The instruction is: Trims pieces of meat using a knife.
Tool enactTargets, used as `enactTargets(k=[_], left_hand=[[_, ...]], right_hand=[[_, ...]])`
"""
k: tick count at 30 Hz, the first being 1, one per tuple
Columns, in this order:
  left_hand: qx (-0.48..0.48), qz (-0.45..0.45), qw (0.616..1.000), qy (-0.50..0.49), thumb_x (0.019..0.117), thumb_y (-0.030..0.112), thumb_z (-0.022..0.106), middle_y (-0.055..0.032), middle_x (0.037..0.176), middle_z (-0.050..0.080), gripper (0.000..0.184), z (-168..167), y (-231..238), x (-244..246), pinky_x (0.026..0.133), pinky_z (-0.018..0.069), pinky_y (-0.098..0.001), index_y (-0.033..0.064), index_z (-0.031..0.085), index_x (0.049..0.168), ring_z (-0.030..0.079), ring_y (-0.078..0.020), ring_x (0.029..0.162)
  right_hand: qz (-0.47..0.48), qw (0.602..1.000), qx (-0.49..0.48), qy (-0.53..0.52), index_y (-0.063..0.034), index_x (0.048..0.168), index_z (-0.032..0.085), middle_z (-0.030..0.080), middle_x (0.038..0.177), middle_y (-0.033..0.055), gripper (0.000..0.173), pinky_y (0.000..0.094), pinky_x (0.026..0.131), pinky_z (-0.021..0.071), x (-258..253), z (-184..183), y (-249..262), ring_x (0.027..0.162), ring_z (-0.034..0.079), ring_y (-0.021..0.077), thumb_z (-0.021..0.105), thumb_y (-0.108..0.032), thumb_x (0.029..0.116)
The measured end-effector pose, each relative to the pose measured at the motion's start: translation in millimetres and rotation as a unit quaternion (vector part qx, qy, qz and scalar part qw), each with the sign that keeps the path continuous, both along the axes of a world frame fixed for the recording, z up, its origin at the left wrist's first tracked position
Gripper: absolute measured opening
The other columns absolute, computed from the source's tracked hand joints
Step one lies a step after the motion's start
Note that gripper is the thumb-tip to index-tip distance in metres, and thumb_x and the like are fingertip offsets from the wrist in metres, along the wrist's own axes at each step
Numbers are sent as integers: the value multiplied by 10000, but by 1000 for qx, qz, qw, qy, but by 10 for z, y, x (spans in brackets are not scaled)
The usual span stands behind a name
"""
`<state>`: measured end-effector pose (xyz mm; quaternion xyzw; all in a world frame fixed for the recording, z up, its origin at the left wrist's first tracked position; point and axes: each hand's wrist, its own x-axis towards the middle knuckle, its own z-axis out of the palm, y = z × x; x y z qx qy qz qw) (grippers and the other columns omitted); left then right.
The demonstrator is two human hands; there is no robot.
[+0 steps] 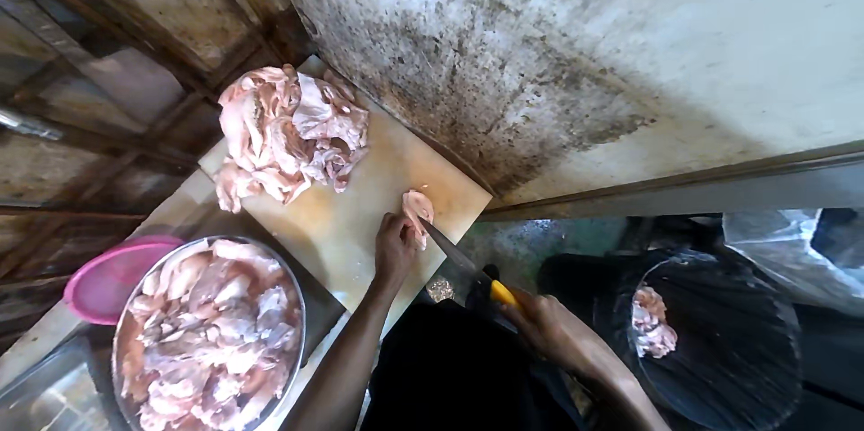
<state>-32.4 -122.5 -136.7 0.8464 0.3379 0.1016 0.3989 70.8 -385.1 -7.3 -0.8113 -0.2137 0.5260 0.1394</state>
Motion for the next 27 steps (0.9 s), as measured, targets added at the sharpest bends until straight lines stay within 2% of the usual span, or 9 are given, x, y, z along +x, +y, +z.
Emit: enactTargets(k=[4,6,8,13,17,19,22,25,27], left_hand=[[3,25,1000,13,976,108,658,-136,1093,641,135,-40,-25,-19,795,614,-388,26,669,1082,681,-214,869],[1,39,999,20,986,109,639,-160,1132,639,178,-9,-47,-4,846,604,-416,11,663,1133,680,-247,929],[4,50,999,18,989,120,635,-161,1138,635,203,6,-69,21,850,605,-413,5,659,1155,681,-248,937],[29,43,999,1,988,126,635,-169,1090,626,165,2,-103,85,793,605,-413,8,670,1098,669,-254,882],[20,26,999,26,1001,158,642,-158,1128,636,166,11,-103,94,787,618,-421,31,690,1096,687,-244,872],[9,21,999,35,1003,142,631,-160,1123,646,157,53,-107,121,803,617,-438,24,698,1082,691,-257,892],[17,10,1000,19,1007,107,602,-173,1072,673,156,44,-96,143,798,615,-459,0,707,1053,703,-286,894],[21,22,999,39,1007,110,594,-167,1063,689,177,24,24,200,829,606,-465,0,722,1059,706,-287,911],[27,25,998,59,1004,105,600,-166,1072,694,169,35,117,218,862,601,-466,2,727,1048,706,-287,941]], right_hand=[[-13,997,27,-76,-116,1197,638,666,826,95,452,495,701,575,-62,5,96,733,682,266,474,-509,1048],[-25,995,30,-96,-78,1269,637,695,914,144,461,532,785,569,-124,-81,300,840,700,314,474,-457,1062],[-16,994,23,-104,-69,1297,623,709,983,168,468,543,846,566,-190,-244,506,926,710,340,462,-445,1071],[4,993,21,-115,-87,1310,600,711,975,164,457,543,829,572,-350,-597,658,927,715,347,444,-442,1069],[18,993,-18,-115,-92,1319,566,709,953,162,450,554,795,580,-441,-525,486,894,721,358,443,-444,1069],[18,994,-19,-106,-78,1294,565,700,948,157,434,529,792,582,-442,-500,498,887,717,344,444,-428,1069],[14,997,-5,-79,-25,1351,542,682,1063,203,443,531,876,567,-357,-534,830,978,699,359,442,-371,1093],[3,994,41,-104,-35,1314,560,686,1029,200,432,545,850,575,-241,-840,1124,947,705,358,451,-389,1092],[3,994,48,-100,-32,1310,562,688,1021,197,424,539,855,573,-255,-860,1128,953,704,356,458,-379,1091]])
